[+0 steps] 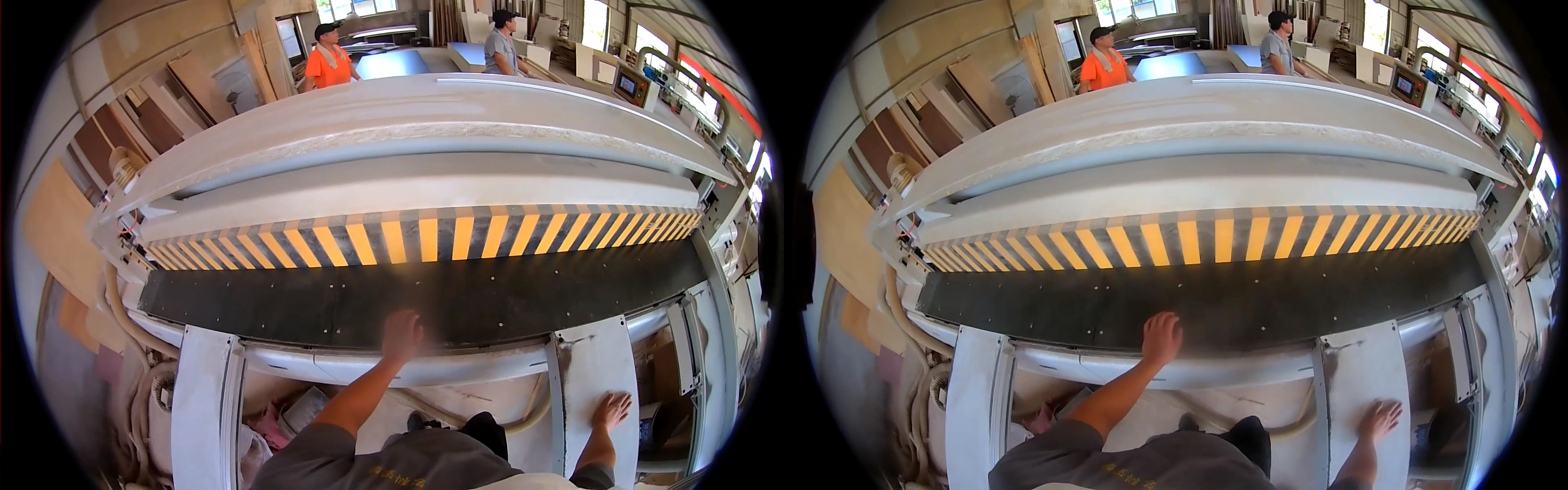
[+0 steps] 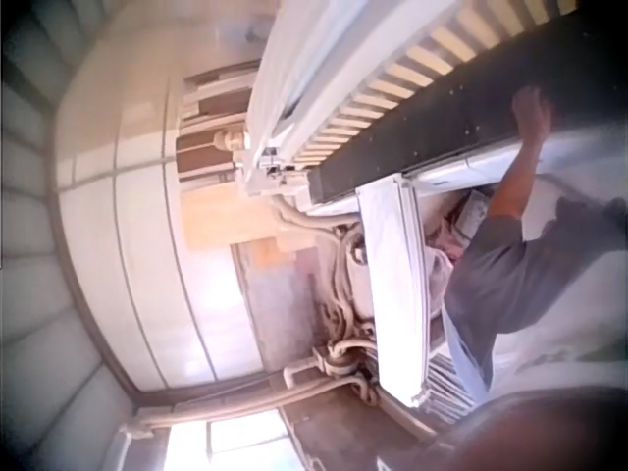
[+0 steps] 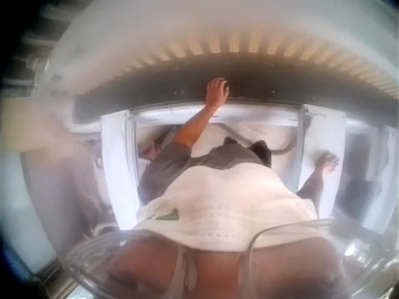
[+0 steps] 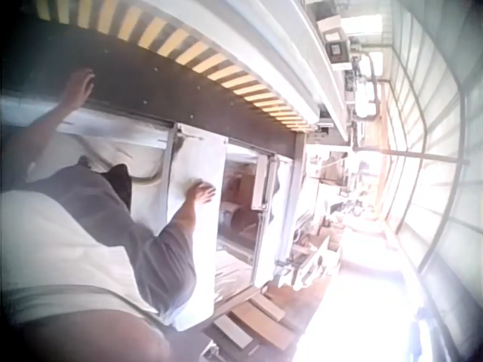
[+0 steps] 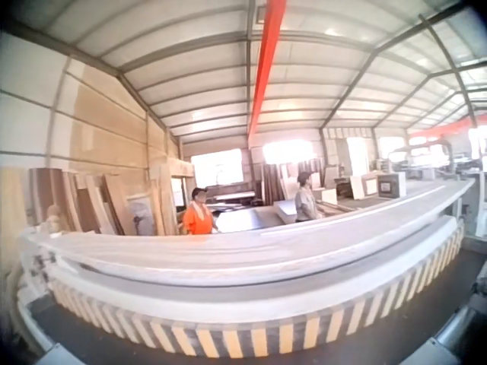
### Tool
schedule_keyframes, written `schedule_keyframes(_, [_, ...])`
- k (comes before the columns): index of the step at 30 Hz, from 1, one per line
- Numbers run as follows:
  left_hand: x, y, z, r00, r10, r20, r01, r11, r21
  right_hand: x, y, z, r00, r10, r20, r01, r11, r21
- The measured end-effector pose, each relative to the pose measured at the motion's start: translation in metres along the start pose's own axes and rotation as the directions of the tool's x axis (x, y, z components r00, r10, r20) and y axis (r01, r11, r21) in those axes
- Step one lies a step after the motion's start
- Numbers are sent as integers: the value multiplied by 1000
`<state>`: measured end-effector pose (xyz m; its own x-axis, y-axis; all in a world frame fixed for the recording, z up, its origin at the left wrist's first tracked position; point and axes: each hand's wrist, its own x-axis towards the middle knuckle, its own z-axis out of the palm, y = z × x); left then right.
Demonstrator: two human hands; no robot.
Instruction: The person positions and feeds large wood boards into an automated panel saw machine, clearing away scrap pieces between cuts.
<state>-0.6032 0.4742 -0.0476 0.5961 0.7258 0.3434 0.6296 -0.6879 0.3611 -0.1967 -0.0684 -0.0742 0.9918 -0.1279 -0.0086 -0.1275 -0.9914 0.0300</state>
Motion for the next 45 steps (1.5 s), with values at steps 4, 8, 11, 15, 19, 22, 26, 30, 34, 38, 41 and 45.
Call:
schedule_keyframes(4, [-2,0,-1,1000,-11,15,11,1000,-9,0,4,2,1000,-7,11,7,1000,7])
schedule_keyframes(8, [-8,-2,-6,999,-32,39,32,999,12,-7,-4,-9,999,-24,28,22,998,64])
schedule_keyframes(11, [-2,9,-11,997,-41,61,42,999,-9,-7,7,0,1000,8,7,-8,996,91])
schedule_keyframes(15, [2,0,-2,997,49,-53,-49,999,-14,-10,-5,-14,1000,4,4,-5,995,99])
schedule_keyframes(19, [4,5,6,987,119,-111,-124,992,-40,-7,6,-10,997,-55,-60,67,972,226])
schedule_keyframes(22, [-7,-15,6,988,102,-117,-103,995,2,-15,-23,-25,1000,-26,-13,29,959,281])
schedule_keyframes(26, [-4,-1,14,996,56,-69,-56,998,13,-16,-11,-31,999,2,-33,7,968,250])
schedule_keyframes(30, [-5,1,14,998,58,-37,-56,998,36,-23,-5,-32,999,20,-49,-7,968,249])
schedule_keyframes(34, [-5,-1,11,999,24,-22,-22,998,52,-23,-7,-29,999,16,-48,-4,967,254])
schedule_keyframes(38, [-5,1,11,999,24,-27,-23,998,57,-23,-7,-27,998,18,-56,-3,967,256])
schedule_keyframes(41, [-4,0,12,1000,15,-22,-14,998,57,-22,-8,-27,999,16,-51,-2,966,257])
schedule_keyframes(45, [-3,3,8,1000,18,-17,-17,998,58,-20,-8,-29,999,11,-44,0,969,249])
